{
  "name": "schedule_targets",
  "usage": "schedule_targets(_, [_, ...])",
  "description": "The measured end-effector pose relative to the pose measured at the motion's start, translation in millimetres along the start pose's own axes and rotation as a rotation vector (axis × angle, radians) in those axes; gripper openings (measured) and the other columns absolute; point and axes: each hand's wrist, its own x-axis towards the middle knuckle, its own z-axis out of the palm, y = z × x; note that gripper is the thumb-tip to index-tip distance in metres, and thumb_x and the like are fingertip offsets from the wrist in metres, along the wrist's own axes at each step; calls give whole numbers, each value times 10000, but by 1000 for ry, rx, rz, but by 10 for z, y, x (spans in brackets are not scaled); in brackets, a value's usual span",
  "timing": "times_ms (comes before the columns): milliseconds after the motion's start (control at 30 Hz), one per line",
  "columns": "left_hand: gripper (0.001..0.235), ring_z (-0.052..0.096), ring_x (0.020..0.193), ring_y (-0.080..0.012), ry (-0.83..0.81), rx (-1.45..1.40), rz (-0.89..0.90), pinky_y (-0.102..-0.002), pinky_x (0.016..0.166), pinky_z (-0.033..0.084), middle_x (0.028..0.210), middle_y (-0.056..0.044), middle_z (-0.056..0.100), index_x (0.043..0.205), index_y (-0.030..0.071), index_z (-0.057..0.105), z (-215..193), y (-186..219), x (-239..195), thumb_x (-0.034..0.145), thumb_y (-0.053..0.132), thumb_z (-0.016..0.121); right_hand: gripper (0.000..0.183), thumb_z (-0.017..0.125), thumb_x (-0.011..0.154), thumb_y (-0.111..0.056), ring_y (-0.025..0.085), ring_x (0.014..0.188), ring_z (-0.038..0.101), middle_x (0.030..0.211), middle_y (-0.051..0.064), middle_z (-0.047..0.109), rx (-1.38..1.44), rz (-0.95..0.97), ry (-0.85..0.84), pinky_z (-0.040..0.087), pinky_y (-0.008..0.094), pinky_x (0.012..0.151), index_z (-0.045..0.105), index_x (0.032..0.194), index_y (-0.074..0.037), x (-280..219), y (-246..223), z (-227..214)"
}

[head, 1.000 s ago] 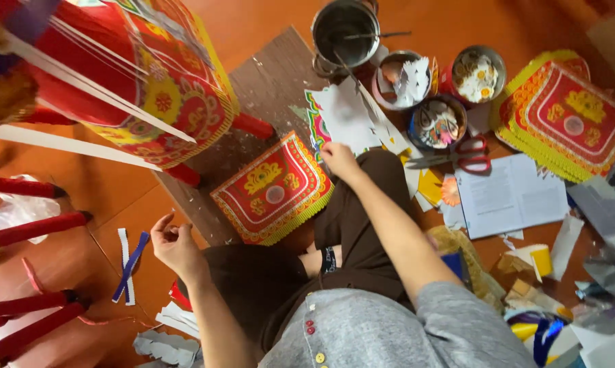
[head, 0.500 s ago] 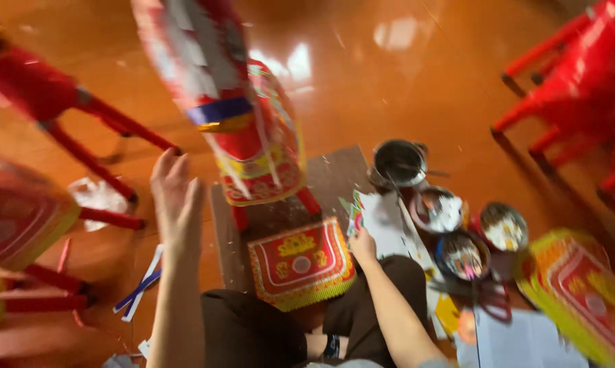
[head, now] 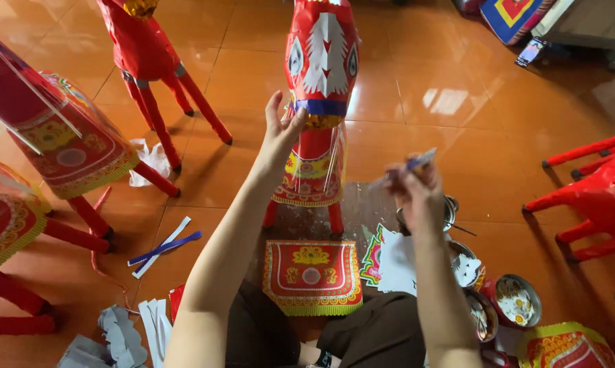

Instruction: Decorating traditional paper horse models by painting and gluing paper ornaments

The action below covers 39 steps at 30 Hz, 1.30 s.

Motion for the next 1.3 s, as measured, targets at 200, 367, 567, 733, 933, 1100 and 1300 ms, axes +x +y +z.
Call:
schedule_targets(200, [1048, 367, 1302, -603, 30, -100, -52, -689, 1062, 179, 1360, -489, 355, 1540, 117, 120, 190, 298, -13, 799, 497, 757, 269, 660, 908, -114, 267, 685, 724, 953, 263, 680, 69, -157, -195, 598, 277, 559, 469, 1096, -96, 225, -562, 412])
schedule_targets(367, [1087, 538, 1203, -493, 44, -201, -138, -590, 990, 409, 1369, -379, 445, 1526, 178, 218, 111, 136, 177, 690, 397, 878, 186, 621, 950, -143, 278, 721, 730, 977, 271, 679, 32, -226, -254, 602, 284, 565, 479, 1059, -97, 195, -957, 702])
schedule_targets(567, [1063, 572, 1153, -461, 48, -287, -147, -547, 943, 473, 1365, -331, 462, 1533, 180, 216, 18, -29, 175, 708, 250, 881, 166, 607, 971, -146, 234, 747, 715, 988, 234, 671, -62, -410, -286, 590, 249, 584, 486, 1054, -70, 182, -1512, 1132])
schedule_targets(733, [1047, 566, 1131, -438, -13, -262, -162, -540, 969, 468, 1342, -344, 483, 1552, 206, 163, -37, 30, -394, 738, 176, 820, 175, 580, 1001, -91, 260, 732, 692, 959, 269, 648, -229, -707, -326, 591, 314, 615, 470, 1077, 22, 69, -1742, 1341])
schedule_targets(933, [1082, 531, 1139, -492, -126, -210, -97, -590, 990, 410, 1312, -408, 469, 1563, 243, 67, -31, 270, -1160, 764, 175, 793, 140, 570, 995, -85, 226, 656, 673, 886, 245, 638, -393, -830, -302, 585, 324, 572, 498, 1024, 32, -233, -1698, 1482])
schedule_targets(1100, [1067, 569, 1158, -259, -220, -298, -92, -431, 923, 526, 1424, -136, 479, 1528, 232, 104, -142, 142, -1360, 716, 241, 796, 121, 506, 1011, -169, 130, 655, 638, 885, 92, 619, -551, -769, -263, 569, 234, 636, 473, 989, -55, -557, -1902, 1528])
schedule_targets(1300, [1033, 588, 1123, -244, -239, -295, -91, -401, 905, 531, 1385, -130, 516, 1526, 237, 131, -154, 145, -1458, 731, 219, 790, 108, 509, 1004, -169, 136, 626, 643, 838, 82, 624, -509, -713, -275, 528, 213, 601, 482, 980, -66, -557, -1897, 1511])
